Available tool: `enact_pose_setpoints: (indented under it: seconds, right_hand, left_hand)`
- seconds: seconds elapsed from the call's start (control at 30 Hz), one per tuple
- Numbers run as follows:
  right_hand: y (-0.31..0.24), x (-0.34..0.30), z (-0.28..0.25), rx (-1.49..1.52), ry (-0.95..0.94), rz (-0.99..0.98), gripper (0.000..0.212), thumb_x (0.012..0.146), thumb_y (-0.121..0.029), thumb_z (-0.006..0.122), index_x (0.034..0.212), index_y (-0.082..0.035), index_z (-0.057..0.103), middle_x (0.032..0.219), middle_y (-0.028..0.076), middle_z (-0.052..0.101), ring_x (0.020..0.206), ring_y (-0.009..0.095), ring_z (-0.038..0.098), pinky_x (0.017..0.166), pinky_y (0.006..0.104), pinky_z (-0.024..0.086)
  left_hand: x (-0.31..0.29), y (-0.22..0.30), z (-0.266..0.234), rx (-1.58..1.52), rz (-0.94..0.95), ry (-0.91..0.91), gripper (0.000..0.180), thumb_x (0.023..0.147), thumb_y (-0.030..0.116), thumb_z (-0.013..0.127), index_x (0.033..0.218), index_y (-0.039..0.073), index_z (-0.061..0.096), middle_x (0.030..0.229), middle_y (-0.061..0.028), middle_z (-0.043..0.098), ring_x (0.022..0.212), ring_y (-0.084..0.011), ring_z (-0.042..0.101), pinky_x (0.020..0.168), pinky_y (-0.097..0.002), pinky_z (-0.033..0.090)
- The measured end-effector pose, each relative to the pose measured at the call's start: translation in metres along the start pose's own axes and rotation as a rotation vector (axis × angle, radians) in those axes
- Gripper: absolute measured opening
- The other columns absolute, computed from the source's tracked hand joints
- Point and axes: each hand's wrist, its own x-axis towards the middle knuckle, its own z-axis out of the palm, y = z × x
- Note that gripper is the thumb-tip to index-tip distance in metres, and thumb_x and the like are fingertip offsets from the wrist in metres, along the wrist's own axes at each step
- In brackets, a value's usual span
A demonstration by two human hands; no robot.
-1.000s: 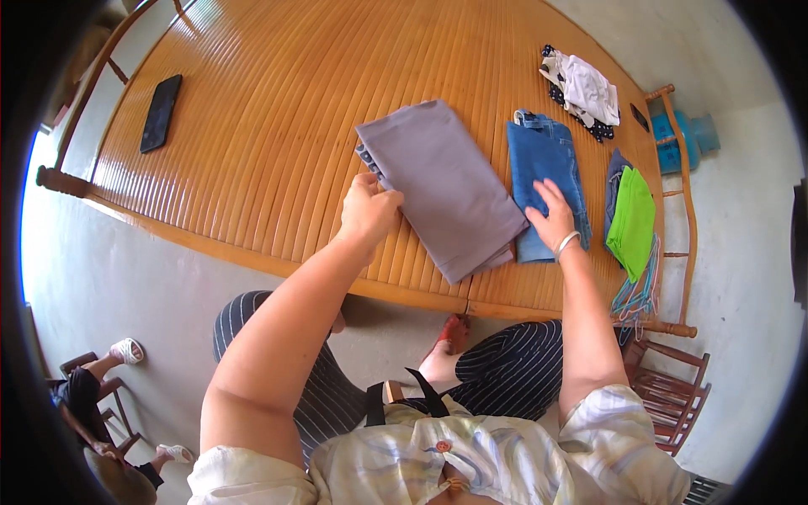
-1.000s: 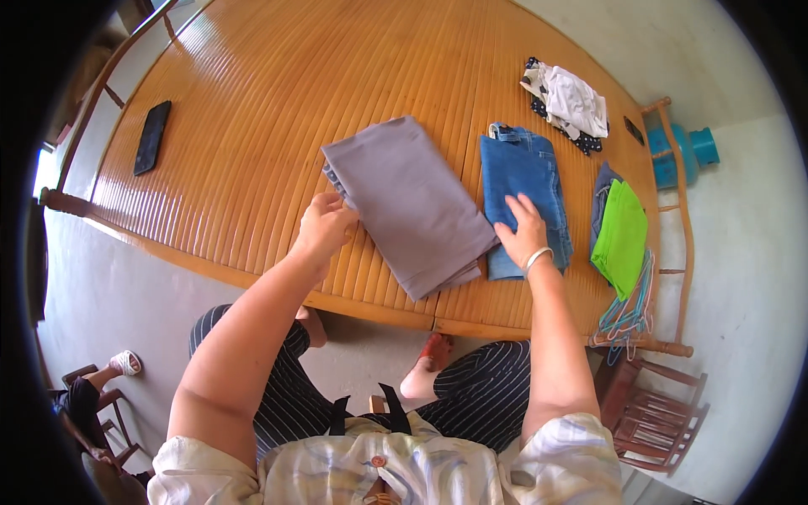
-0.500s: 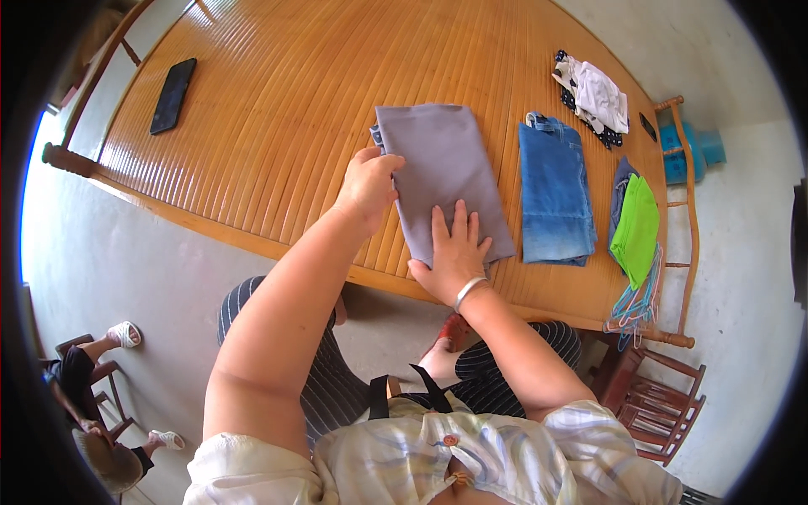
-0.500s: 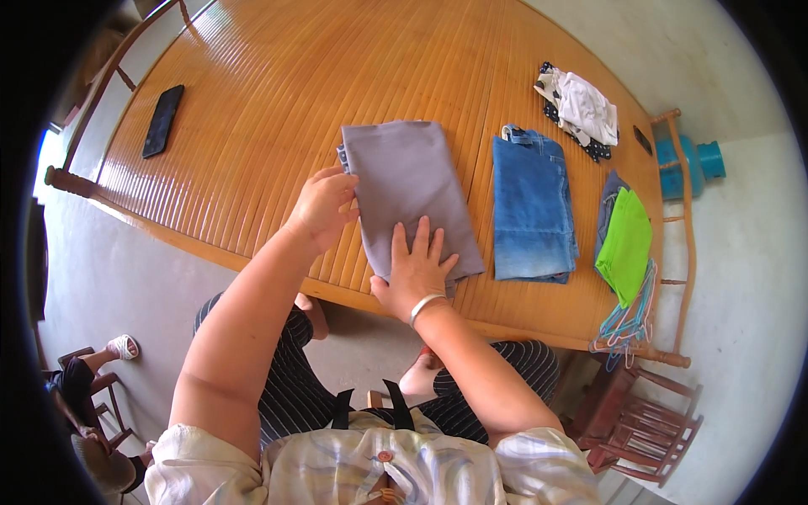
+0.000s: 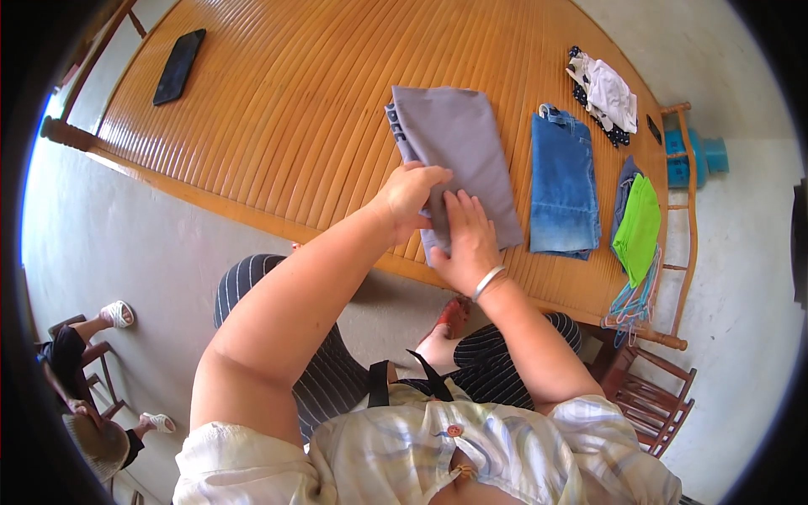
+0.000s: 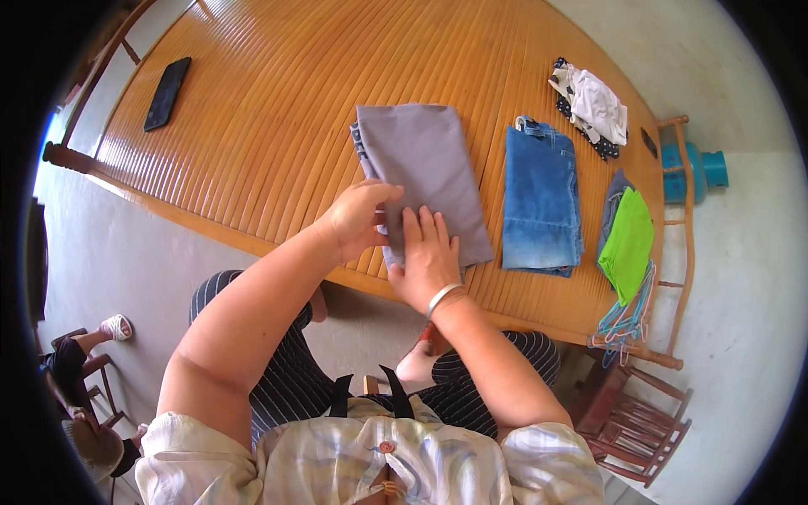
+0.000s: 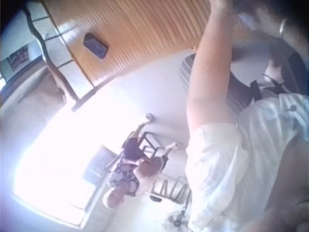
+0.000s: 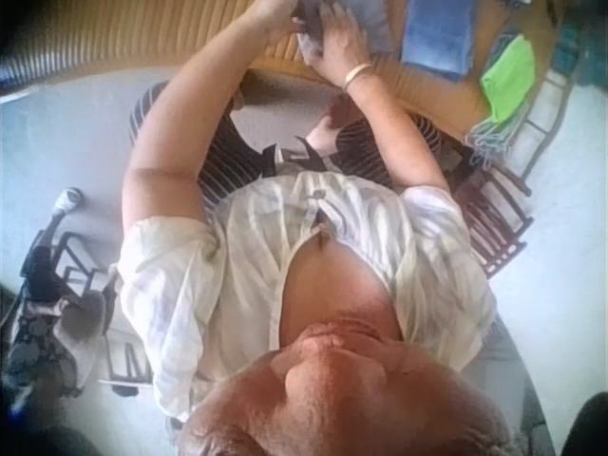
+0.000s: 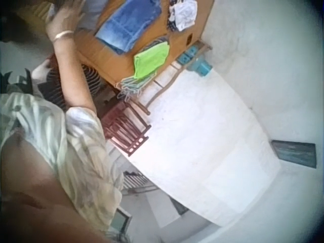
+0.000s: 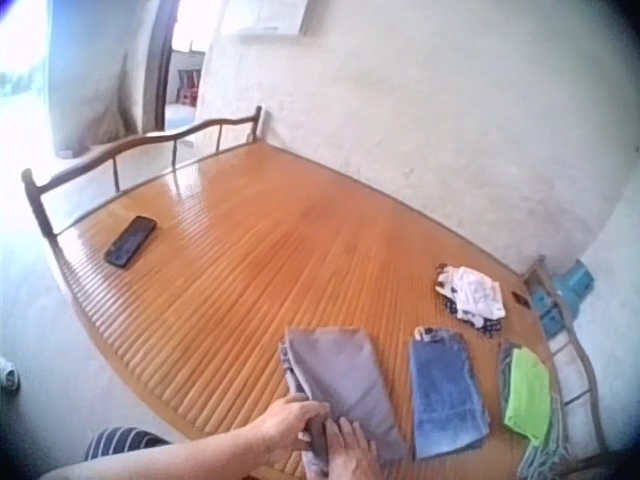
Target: The person folds a pair of denim jeans, a grey t-shirt, and a pair of black trousers by hand on a bamboo mat.
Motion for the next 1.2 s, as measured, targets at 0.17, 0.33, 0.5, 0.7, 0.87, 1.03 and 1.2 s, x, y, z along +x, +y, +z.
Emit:
enact_pose_setpoints:
  seconds: [0.17, 0.33, 0.5, 0.7, 0.87, 1.03, 1.2]
  right_hand:
    - [0.047, 0.021, -0.043, 0.797, -0.085, 0.118, 0.062, 0.07, 0.007, 0.046, 0.132, 0.004, 0.043, 0.114, 0.009, 0.059, 0.083, 0.013, 0.059, 0.076, 0.0239, 0.047]
    - [0.062, 0.031, -0.098, 1.086, -0.31, 0.231, 0.063, 0.069, 0.007, 0.043, 0.132, 0.002, 0.045, 0.107, 0.007, 0.06, 0.083, 0.007, 0.056, 0.071, 0.0199, 0.046]
    - [0.05, 0.008, -0.042, 0.587, -0.195, -0.205, 0.055, 0.073, -0.002, 0.049, 0.128, 0.001, 0.048, 0.123, 0.021, 0.054, 0.116, 0.03, 0.052, 0.098, 0.0346, 0.04]
    - [0.004, -0.005, -0.038, 0.06, -0.169, -0.266, 0.048, 0.076, -0.026, 0.064, 0.118, -0.004, 0.055, 0.124, 0.024, 0.05, 0.115, 0.038, 0.049, 0.097, 0.0404, 0.04]
    - [0.015, 0.019, -0.048, 0.234, -0.176, -0.104, 0.061, 0.072, -0.032, 0.07, 0.118, 0.004, 0.052, 0.123, 0.025, 0.051, 0.111, 0.038, 0.051, 0.096, 0.0393, 0.041]
    - [-0.019, 0.01, -0.018, -0.068, -0.082, -0.004, 0.097, 0.067, -0.052, 0.072, 0.137, -0.001, 0.029, 0.137, 0.025, 0.031, 0.126, 0.042, 0.034, 0.095, 0.0554, 0.035]
    - [-0.014, 0.003, -0.006, -0.148, -0.005, -0.01, 0.074, 0.076, -0.022, 0.064, 0.137, 0.0, 0.029, 0.134, 0.025, 0.037, 0.122, 0.041, 0.039, 0.096, 0.0517, 0.038]
  left_hand:
    - [-0.003, 0.008, 0.005, -0.19, -0.04, -0.17, 0.046, 0.087, 0.027, 0.057, 0.121, 0.001, 0.041, 0.119, -0.0188, 0.044, 0.106, -0.0297, 0.049, 0.086, -0.0482, 0.048]
    - [0.001, 0.007, -0.006, -0.045, 0.012, 0.058, 0.052, 0.088, 0.029, 0.056, 0.127, 0.0, 0.04, 0.128, -0.0195, 0.04, 0.115, -0.0298, 0.045, 0.091, -0.0464, 0.043]
    - [0.011, 0.004, -0.007, 0.011, 0.007, 0.225, 0.046, 0.085, 0.029, 0.055, 0.122, 0.002, 0.046, 0.12, -0.0129, 0.048, 0.105, -0.0234, 0.049, 0.083, -0.0416, 0.043]
    - [0.014, 0.001, -0.014, -0.059, 0.059, 0.168, 0.045, 0.085, 0.026, 0.056, 0.123, 0.004, 0.045, 0.113, -0.0118, 0.053, 0.097, -0.0226, 0.052, 0.08, -0.0393, 0.042]
    - [0.019, 0.007, -0.017, -0.101, 0.088, 0.168, 0.047, 0.085, 0.022, 0.054, 0.126, 0.002, 0.041, 0.116, -0.0143, 0.05, 0.1, -0.025, 0.051, 0.081, -0.044, 0.043]
    - [0.016, 0.009, -0.009, -0.165, 0.006, 0.169, 0.037, 0.09, 0.022, 0.05, 0.119, -0.001, 0.045, 0.11, -0.0151, 0.052, 0.096, -0.0255, 0.052, 0.08, -0.0475, 0.045]
    - [0.013, 0.013, -0.003, -0.26, -0.073, 0.08, 0.04, 0.091, 0.023, 0.049, 0.121, -0.002, 0.042, 0.114, -0.0189, 0.05, 0.102, -0.0301, 0.053, 0.083, -0.0504, 0.046]
